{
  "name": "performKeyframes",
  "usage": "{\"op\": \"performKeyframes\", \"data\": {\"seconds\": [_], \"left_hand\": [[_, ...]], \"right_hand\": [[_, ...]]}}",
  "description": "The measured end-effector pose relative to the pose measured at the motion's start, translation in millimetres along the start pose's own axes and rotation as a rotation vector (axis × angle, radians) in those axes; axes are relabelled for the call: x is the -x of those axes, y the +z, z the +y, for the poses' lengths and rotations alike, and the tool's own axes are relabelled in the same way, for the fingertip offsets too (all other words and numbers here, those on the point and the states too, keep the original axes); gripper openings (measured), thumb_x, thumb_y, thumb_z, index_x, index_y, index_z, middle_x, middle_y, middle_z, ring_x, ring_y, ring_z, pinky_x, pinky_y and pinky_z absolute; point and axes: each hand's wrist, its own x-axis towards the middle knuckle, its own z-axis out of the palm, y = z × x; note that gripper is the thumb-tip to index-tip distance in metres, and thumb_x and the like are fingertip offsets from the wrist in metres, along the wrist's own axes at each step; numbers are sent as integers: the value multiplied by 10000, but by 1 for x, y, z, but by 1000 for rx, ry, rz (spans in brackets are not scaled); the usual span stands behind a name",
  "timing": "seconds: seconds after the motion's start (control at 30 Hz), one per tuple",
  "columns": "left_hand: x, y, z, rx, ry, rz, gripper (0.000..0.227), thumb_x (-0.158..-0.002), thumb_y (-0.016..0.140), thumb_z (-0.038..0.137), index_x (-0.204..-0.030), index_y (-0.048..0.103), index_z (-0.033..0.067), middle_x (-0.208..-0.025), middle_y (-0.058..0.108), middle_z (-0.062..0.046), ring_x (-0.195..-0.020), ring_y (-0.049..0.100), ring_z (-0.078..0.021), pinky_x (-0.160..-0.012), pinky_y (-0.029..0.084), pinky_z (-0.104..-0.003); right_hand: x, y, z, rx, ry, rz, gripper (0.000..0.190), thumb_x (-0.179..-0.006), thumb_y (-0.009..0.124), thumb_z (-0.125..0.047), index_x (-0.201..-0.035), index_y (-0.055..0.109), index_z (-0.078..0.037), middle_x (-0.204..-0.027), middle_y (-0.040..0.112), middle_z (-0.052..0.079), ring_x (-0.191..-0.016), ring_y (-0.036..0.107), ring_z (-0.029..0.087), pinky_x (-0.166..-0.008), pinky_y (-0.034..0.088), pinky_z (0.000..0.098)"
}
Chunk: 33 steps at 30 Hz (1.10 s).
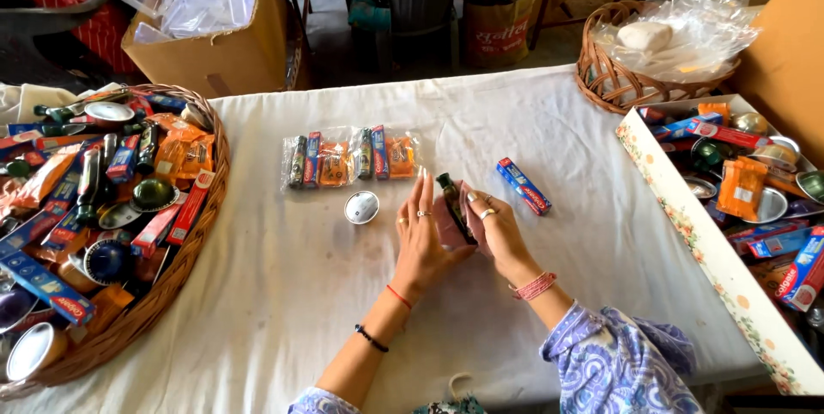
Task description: The person places small items including toothpaste tubes, small bottles, and candy into plastic bags and containers.
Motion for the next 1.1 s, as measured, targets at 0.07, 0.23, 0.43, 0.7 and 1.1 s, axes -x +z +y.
{"op": "performKeyframes", "data": {"seconds": [0.07,0.23,0.43,0.7,1.1], "left_hand": [[-1,2,-9,14,-8,-6,1351,-550,961,301,-1609,161,47,-1603,340,-232,-1418,356,-421,-1167,288,-529],[-2,2,-16,23,-30,-31,1390,-537,983,311,-1598,136,16,-1547,381,-235,-1421,352,-423,-1180,252,-525],[2,5,-6,116,115,-119,1388,-542,973,325,-1610,141,20,-1521,442,-207,-1443,409,-358,-1227,209,-528],[-4,-5,-13,128,-1,-196,1501,-461,971,403,-1622,100,19,-1513,487,-152,-1453,410,-327,-1232,102,-574],[3,5,-6,-53,103,-181,1405,-465,978,408,-1597,228,49,-1539,467,-157,-1444,389,-354,-1221,73,-601]], "right_hand": [[4,8,-9,28,-15,-43,370,-1063,533,-188,-1314,669,47,-1044,672,-26,-891,566,14,-775,456,174],[-2,-6,6,234,-46,-136,371,-1044,527,-200,-1305,658,28,-1058,694,-15,-914,604,19,-799,503,188],[-3,-4,-15,61,85,-104,414,-1109,470,-257,-1311,608,77,-1044,605,56,-920,570,96,-814,461,259],[-2,-7,-3,-121,191,-144,362,-1073,480,-252,-1336,619,-47,-918,617,-68,-708,517,-10,-597,404,168],[-28,-52,66,-154,-322,-500,308,-1193,410,-204,-1184,574,56,-1016,658,76,-912,619,109,-755,519,259]]}}
